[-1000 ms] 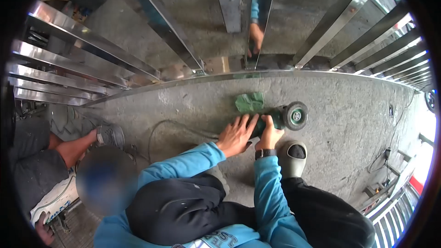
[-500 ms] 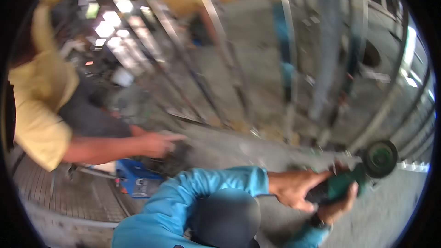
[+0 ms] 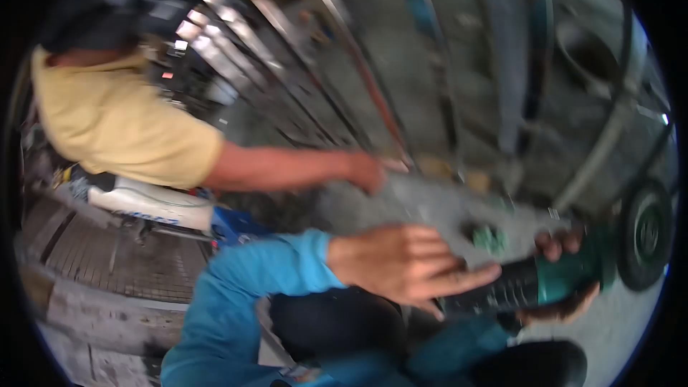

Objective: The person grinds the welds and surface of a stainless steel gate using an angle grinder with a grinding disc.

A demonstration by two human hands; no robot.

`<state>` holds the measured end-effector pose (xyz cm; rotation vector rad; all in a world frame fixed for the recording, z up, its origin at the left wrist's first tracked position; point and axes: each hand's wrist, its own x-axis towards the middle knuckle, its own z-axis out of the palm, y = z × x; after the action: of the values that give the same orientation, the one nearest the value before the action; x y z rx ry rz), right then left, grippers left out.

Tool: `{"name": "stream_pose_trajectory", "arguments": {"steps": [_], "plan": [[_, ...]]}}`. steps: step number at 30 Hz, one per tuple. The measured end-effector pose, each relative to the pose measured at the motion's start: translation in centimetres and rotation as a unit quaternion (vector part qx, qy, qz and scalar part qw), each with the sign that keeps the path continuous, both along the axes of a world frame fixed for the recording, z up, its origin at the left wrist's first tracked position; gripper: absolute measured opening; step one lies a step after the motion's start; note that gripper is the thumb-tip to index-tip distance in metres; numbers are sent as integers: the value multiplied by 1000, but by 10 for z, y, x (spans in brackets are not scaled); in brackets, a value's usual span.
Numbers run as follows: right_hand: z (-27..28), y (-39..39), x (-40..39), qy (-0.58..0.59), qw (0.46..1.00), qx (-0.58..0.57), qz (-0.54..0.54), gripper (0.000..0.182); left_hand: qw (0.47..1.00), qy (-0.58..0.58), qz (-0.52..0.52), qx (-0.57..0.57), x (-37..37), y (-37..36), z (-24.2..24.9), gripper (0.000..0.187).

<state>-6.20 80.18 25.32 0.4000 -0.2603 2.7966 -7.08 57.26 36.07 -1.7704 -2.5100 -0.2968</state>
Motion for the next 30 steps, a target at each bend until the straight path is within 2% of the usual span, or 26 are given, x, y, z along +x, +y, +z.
{"name": "stream_pose_trajectory", "arguments": {"steps": [1,2,4,10,11,14,16,17,19,20,23,26,30], "plan": [[5,0,0,3,1000,10,3,82,998,-57,6,31,0,1,-2,90],[6,1,-2,13,1000,18,9,88,994,-89,-1,62,3,1,-9,90],[-9,14,-5,45,998,13,47,95,996,-65,-5,65,5,3,-23,84],[-30,6,-8,71,993,-16,91,109,967,-187,-32,173,19,-9,-101,80],[-32,7,-5,28,996,-5,84,113,963,-197,-34,182,20,-15,-117,80],[-44,6,-5,22,993,5,115,117,950,-218,18,222,24,-41,-168,81],[-55,9,-8,-4,994,32,104,119,952,-190,145,192,26,-62,-199,75],[-62,10,-9,5,993,35,113,118,949,-198,146,196,30,-73,-217,75],[-69,6,-9,8,992,42,121,118,895,-247,280,242,36,-88,-245,60],[-71,3,-9,-4,993,44,113,118,893,-254,280,245,38,-91,-254,60],[-82,-2,-5,-34,992,54,105,119,831,-316,407,208,41,-94,-265,51],[-95,-6,-3,-51,991,61,110,119,849,-295,408,160,34,-97,-283,52],[-106,-9,0,-49,991,70,106,117,835,-328,416,150,18,-102,-295,46]]}}
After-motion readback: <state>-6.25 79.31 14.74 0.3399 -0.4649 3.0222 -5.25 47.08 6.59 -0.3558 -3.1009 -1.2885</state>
